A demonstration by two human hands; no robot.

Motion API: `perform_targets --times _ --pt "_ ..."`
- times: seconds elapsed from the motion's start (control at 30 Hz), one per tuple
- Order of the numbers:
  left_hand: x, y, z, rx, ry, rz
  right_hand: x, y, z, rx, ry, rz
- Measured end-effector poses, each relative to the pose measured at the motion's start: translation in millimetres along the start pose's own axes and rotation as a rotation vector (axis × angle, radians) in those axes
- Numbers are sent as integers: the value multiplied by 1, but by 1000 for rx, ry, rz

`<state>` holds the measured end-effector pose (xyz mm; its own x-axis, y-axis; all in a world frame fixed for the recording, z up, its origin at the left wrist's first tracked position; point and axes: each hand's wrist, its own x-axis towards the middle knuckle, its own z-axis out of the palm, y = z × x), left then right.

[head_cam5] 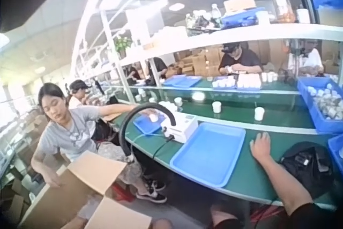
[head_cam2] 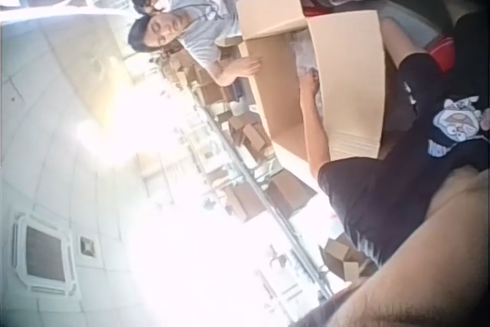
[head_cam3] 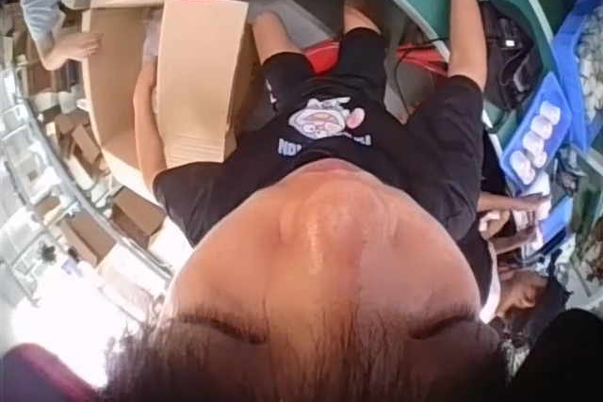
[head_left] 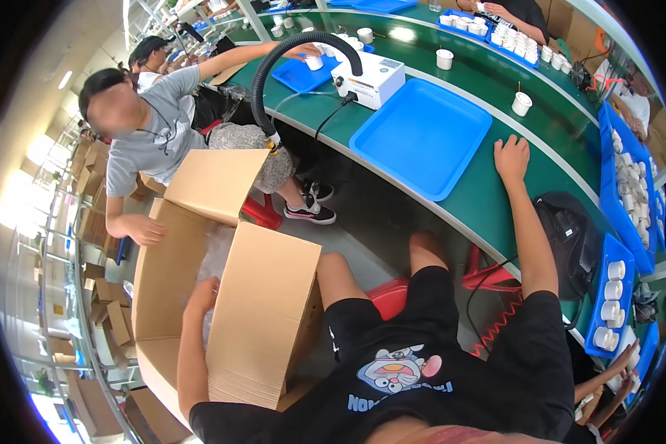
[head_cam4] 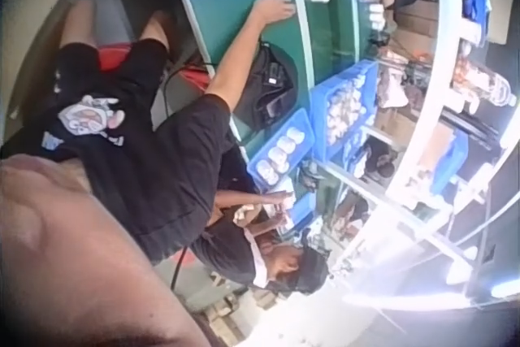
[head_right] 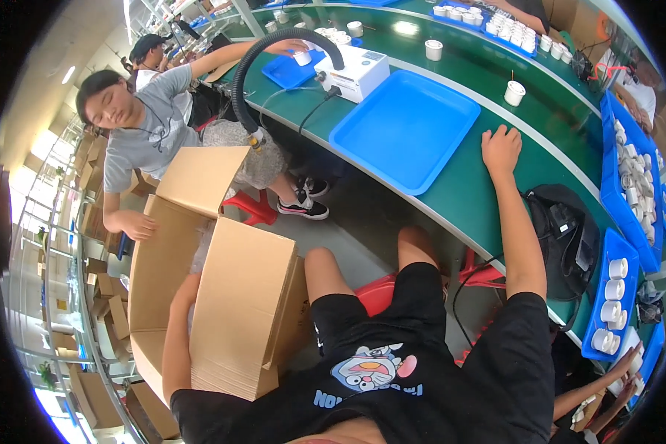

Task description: The person packs white cylindrical electronic components by hand, first placing them into plastic cups, then transferring the filled cups into a cardboard shipping box.

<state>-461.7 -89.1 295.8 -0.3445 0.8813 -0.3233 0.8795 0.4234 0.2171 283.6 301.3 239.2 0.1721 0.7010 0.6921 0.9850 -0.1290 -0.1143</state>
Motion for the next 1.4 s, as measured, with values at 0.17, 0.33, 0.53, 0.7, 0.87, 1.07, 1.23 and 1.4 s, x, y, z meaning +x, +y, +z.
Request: perform_targets --times 0.17,0.33,0.53,0.7,0.87,1.07,1.23,1.4 --pt "-6 -19 27 -207 -202 7 -3 -4 3 31 40 -26" --pt "-22 22 -10 -59 -275 17 -1 0 -1 26 23 -18" --pt "-68 -5 -27 -175 -225 -62 0 -9 -1 48 1 -5" --pt "-131 44 -65 -114 3 -227 -3 3 -4 36 -9 -25" --pt "-211 143 -87 -147 662 -210 -1 7 -6 51 -62 -11" --pt "-219 195 -24 -1439 887 379 2 -1 -2 83 -62 -46" --pt "-122 293 0 -1710 533 668 2 17 2 94 -145 -20" --pt "-61 351 34 -2075 187 700 -3 23 15 145 -223 71"
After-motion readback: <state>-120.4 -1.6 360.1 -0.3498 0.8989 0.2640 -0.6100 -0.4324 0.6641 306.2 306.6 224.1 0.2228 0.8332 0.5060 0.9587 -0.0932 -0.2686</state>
